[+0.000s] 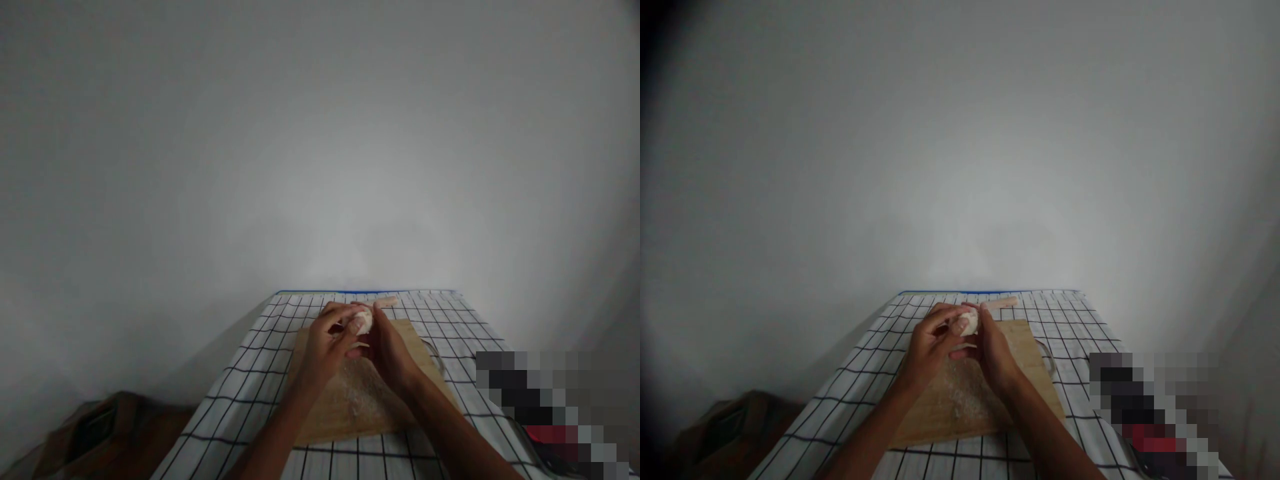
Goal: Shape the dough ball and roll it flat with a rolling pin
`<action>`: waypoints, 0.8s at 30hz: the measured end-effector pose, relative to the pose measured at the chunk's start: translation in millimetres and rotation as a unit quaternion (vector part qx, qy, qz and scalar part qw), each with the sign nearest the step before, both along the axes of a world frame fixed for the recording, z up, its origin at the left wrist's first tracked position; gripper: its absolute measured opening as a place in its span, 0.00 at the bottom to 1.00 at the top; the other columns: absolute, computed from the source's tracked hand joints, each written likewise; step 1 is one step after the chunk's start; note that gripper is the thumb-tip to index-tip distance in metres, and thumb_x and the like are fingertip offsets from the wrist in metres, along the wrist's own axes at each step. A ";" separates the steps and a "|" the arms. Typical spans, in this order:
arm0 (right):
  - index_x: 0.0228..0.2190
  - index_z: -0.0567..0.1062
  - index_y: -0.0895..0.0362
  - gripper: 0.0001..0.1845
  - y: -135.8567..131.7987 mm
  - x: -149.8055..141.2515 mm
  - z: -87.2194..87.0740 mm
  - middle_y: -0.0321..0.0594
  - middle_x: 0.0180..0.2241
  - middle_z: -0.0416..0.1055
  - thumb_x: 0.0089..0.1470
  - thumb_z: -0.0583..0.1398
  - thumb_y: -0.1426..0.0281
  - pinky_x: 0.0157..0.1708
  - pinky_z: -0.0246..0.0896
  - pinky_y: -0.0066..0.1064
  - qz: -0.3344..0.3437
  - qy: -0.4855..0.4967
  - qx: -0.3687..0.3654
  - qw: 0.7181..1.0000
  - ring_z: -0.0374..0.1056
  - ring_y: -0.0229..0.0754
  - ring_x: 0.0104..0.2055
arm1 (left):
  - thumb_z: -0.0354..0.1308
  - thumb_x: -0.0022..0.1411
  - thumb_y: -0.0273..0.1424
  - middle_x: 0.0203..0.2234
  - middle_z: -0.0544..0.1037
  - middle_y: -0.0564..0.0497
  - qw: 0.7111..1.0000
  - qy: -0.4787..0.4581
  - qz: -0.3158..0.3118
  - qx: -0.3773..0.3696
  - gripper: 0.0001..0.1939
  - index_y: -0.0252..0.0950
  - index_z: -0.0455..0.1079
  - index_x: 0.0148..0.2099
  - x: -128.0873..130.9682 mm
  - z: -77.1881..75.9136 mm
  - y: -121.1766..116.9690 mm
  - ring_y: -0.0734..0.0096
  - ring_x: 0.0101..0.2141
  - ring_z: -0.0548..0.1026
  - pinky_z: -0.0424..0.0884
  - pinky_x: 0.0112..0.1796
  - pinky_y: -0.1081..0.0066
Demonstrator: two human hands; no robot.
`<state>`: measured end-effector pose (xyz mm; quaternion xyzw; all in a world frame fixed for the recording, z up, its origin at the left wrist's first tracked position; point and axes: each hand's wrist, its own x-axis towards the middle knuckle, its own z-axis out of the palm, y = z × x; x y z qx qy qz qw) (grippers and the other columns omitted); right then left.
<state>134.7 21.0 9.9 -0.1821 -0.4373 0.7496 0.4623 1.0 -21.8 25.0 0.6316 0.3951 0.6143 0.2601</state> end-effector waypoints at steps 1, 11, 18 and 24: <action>0.52 0.76 0.52 0.28 -0.2 0.6 1.1 0.45 0.47 0.79 0.63 0.56 0.45 0.29 0.73 0.32 -0.002 0.008 0.010 1.000 0.77 0.45 0.38 | 0.62 0.68 0.39 0.50 0.77 0.44 0.999 -0.034 0.001 -0.015 0.19 0.42 0.75 0.59 0.7 -1.1 1.0 0.59 0.47 0.79 0.79 0.44 0.65; 0.62 0.67 0.42 0.26 -13.1 1.8 6.1 0.39 0.54 0.74 0.64 0.63 0.59 0.46 0.75 0.41 0.010 0.022 0.148 0.989 0.76 0.42 0.44 | 0.52 0.74 0.44 0.61 0.71 0.45 0.998 -0.006 0.067 0.023 0.21 0.45 0.70 0.63 4.4 -2.4 0.7 0.57 0.60 0.69 0.69 0.59 0.59; 0.53 0.71 0.42 0.18 -14.3 -0.2 6.0 0.38 0.55 0.71 0.63 0.64 0.60 0.42 0.78 0.38 -0.058 -0.008 0.234 0.970 0.73 0.43 0.47 | 0.53 0.71 0.51 0.47 0.77 0.46 0.986 -0.144 -0.001 -0.080 0.21 0.41 0.70 0.54 12.0 -3.8 -1.2 0.61 0.44 0.79 0.79 0.39 0.66; 0.53 0.71 0.46 0.17 -16.2 0.0 7.9 0.39 0.49 0.74 0.63 0.64 0.59 0.34 0.79 0.36 -0.047 -0.025 0.230 0.972 0.76 0.41 0.38 | 0.66 0.61 0.48 0.35 0.76 0.50 0.974 -0.189 -0.020 -0.123 0.20 0.38 0.75 0.46 13.0 10.5 -6.4 0.69 0.34 0.76 0.75 0.29 0.74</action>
